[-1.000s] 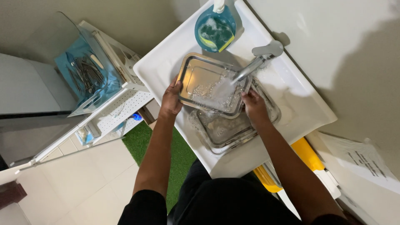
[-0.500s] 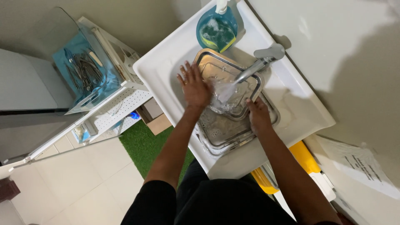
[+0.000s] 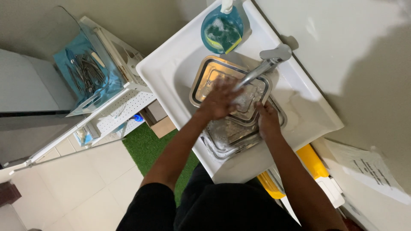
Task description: Wash metal dental impression trays in a sink with soap and water.
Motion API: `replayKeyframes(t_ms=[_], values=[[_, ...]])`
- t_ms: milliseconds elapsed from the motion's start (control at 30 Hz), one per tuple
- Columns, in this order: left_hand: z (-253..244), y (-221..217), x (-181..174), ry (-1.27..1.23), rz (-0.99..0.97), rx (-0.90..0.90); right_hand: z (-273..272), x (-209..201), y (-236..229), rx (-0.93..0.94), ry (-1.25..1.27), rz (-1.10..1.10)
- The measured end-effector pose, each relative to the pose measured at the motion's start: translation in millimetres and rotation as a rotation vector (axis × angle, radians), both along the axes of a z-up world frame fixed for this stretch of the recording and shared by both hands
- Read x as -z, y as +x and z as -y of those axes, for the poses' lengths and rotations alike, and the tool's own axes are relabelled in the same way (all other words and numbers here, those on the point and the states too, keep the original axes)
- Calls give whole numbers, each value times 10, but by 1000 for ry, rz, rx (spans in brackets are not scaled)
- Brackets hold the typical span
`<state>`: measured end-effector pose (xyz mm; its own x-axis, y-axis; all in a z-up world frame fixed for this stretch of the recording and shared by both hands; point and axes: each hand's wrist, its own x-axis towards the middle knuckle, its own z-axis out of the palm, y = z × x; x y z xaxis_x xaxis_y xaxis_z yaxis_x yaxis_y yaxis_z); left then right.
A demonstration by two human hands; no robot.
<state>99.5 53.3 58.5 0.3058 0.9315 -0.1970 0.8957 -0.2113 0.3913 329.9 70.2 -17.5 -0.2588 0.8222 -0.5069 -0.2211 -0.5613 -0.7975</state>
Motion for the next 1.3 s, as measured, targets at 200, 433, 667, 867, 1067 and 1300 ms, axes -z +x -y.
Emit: replayKeyframes(t_ms=[200, 433, 667, 867, 1067, 1300], values=[[281, -467, -365, 218, -180, -617, -133, 96, 15, -70, 23, 39], [673, -851, -438, -357, 891, -1140, -299, 746, -159, -155, 6, 120], [957, -716, -1431, -173, 771, -1087, -351, 199, -726, -391, 36, -9], [1145, -732, -1911, -98, 784, -1085, -386, 344, -1038, -487, -71, -31], [1249, -823, -2239, -137, 714, -1165, -417, -450, -1204, -319, -258, 101], [1303, -932, -2189, -45, 762, -1173, -561, 64, -1173, 34, -526, -427]])
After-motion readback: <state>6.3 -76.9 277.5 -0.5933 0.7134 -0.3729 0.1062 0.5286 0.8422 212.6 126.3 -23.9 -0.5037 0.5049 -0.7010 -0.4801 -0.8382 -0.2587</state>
